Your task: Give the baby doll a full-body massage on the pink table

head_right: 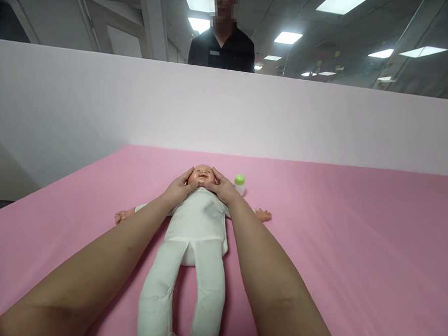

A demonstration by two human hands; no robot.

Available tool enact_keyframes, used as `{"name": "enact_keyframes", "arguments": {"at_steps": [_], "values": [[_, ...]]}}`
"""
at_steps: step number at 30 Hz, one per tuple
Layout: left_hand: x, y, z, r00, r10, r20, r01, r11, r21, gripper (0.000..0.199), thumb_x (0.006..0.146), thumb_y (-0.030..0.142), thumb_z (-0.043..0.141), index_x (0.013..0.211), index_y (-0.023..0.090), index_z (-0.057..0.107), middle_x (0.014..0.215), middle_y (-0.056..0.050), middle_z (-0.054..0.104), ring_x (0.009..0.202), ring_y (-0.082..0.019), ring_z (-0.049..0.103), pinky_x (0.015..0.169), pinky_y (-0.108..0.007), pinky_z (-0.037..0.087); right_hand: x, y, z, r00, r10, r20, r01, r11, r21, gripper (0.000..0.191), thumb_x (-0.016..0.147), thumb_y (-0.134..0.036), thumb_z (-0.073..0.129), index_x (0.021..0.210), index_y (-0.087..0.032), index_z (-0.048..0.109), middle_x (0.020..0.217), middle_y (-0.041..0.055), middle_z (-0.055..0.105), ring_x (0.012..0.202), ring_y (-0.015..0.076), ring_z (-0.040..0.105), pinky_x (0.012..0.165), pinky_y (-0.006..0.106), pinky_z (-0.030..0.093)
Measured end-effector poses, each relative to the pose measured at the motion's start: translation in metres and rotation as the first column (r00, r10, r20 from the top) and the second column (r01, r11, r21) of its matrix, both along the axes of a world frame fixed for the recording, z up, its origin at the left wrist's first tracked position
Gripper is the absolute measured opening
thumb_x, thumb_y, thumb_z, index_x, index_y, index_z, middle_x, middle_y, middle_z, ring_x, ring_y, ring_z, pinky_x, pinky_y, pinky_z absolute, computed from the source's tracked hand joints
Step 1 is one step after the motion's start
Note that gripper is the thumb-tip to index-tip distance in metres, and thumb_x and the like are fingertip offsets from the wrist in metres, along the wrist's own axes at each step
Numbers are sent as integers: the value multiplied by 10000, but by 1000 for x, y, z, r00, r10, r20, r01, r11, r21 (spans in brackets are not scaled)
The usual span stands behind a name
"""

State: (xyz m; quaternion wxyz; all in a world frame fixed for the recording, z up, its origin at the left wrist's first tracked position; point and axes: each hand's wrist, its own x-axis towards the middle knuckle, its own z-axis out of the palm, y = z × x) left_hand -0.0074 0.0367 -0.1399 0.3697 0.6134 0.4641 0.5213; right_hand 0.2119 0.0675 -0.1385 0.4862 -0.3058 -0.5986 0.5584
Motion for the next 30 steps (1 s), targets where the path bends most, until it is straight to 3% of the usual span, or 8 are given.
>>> {"name": "enact_keyframes", "arguments": {"at_steps": [5, 9, 12, 16, 19, 24, 27, 30], "values": [[-1, -2, -2, 984, -55, 167, 61, 998, -30, 878, 857, 533, 822, 1611, 252, 473, 1642, -105, 474, 1490, -331, 476, 1225, -435, 380, 6, -4, 3, 997, 67, -49, -71, 994, -81, 894, 776, -512, 897, 1562, -337, 509, 1477, 29, 655, 1303, 261, 663, 1173, 493, 492], [1, -1, -3, 951, -123, 285, 150, 986, -73, 862, 868, 525, 817, 1615, 284, 462, 1612, -89, 517, 1451, -316, 528, 1197, -448, 431, 7, -5, 5, 987, 125, -102, -137, 983, -121, 789, 809, -520, 866, 1515, -322, 576, 1413, 41, 700, 1235, 258, 703, 1161, 488, 502], [3, 1, -3, 911, -154, 383, 207, 973, -99, 850, 900, 512, 786, 1631, 270, 427, 1596, -95, 536, 1414, -301, 569, 1171, -447, 467, 6, -6, 7, 992, 85, -97, -98, 986, -134, 760, 840, -546, 827, 1517, -306, 578, 1391, 52, 713, 1233, 266, 704, 1149, 496, 515], [5, 1, -3, 890, -120, 440, 198, 971, -135, 819, 932, 497, 745, 1640, 254, 412, 1580, -113, 551, 1368, -300, 610, 1149, -455, 485, 6, -10, 11, 996, 77, -45, -81, 992, -94, 758, 881, -563, 791, 1554, -334, 528, 1484, 40, 648, 1303, 272, 664, 1156, 490, 512], [4, 0, -3, 933, -96, 347, 138, 985, -99, 836, 915, 544, 750, 1630, 246, 437, 1600, -119, 526, 1422, -309, 560, 1178, -448, 446, 2, -10, 10, 999, 38, 34, -38, 999, -7, 923, 804, -483, 887, 1602, -327, 451, 1563, 38, 574, 1394, 271, 592, 1189, 464, 480], [2, -1, -1, 1000, 7, 15, -7, 1000, -19, 1046, 787, 574, 866, 1659, 255, 385, 1649, -105, 463, 1513, -352, 436, 1229, -441, 354, -8, -3, 1, 985, -136, 102, 130, 989, 64, 1083, 656, -417, 978, 1598, -310, 454, 1574, 58, 554, 1405, 286, 578, 1199, 480, 462], [2, -1, 0, 999, 21, -34, -22, 999, -32, 1065, 799, 599, 844, 1675, 252, 346, 1657, -111, 450, 1507, -355, 444, 1217, -444, 362, -10, 0, -2, 976, -192, 103, 187, 981, 56, 1094, 622, -410, 992, 1579, -271, 480, 1565, 87, 559, 1375, 299, 601, 1178, 486, 483], [2, -2, -1, 1000, 14, -25, -15, 999, -33, 1056, 824, 613, 817, 1682, 240, 326, 1662, -124, 440, 1510, -353, 440, 1219, -456, 361, -8, -2, 1, 985, -161, 66, 159, 987, 27, 1077, 637, -392, 988, 1579, -256, 485, 1557, 93, 571, 1382, 301, 595, 1167, 472, 498]]}}
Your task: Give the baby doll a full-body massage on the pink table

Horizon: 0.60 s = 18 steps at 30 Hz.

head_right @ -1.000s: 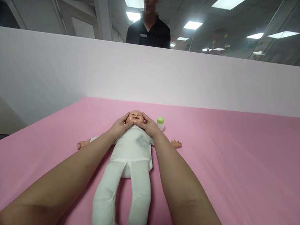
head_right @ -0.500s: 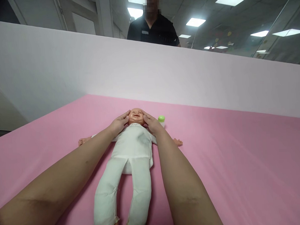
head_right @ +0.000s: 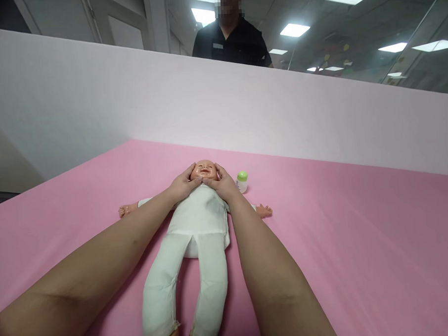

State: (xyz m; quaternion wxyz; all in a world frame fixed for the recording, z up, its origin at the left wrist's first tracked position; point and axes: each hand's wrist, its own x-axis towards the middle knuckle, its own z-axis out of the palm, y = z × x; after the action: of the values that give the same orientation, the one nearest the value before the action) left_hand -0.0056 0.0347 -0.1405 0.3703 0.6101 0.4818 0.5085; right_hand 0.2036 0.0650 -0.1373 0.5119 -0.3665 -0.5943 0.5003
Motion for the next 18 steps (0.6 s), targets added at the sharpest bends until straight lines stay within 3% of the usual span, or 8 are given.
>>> {"name": "enact_keyframes", "arguments": {"at_steps": [8, 14, 18], "values": [[1, 1, -2, 978, -59, 198, 62, 998, -10, 946, 836, 511, 843, 1641, 247, 421, 1651, -106, 461, 1501, -344, 459, 1223, -451, 384, 12, -8, 8, 962, 224, -154, -238, 967, -86, 1027, 753, -410, 933, 1627, -292, 407, 1580, 54, 555, 1392, 292, 598, 1175, 466, 498], [5, 7, -3, 851, -124, 510, 182, 981, -66, 741, 930, 494, 747, 1573, 208, 514, 1507, -130, 621, 1329, -314, 638, 1125, -464, 510, 20, -11, 9, 922, 321, -219, -350, 930, -114, 845, 843, -409, 866, 1586, -332, 471, 1536, 35, 603, 1347, 279, 640, 1177, 505, 496], [4, 3, 1, 903, -112, 415, 143, 989, -44, 741, 936, 621, 694, 1531, 198, 566, 1535, -131, 595, 1366, -321, 608, 1142, -455, 491, 17, -7, 6, 945, 243, -220, -282, 945, -165, 765, 881, -442, 822, 1566, -342, 499, 1496, 36, 641, 1311, 262, 667, 1160, 477, 518]]}}
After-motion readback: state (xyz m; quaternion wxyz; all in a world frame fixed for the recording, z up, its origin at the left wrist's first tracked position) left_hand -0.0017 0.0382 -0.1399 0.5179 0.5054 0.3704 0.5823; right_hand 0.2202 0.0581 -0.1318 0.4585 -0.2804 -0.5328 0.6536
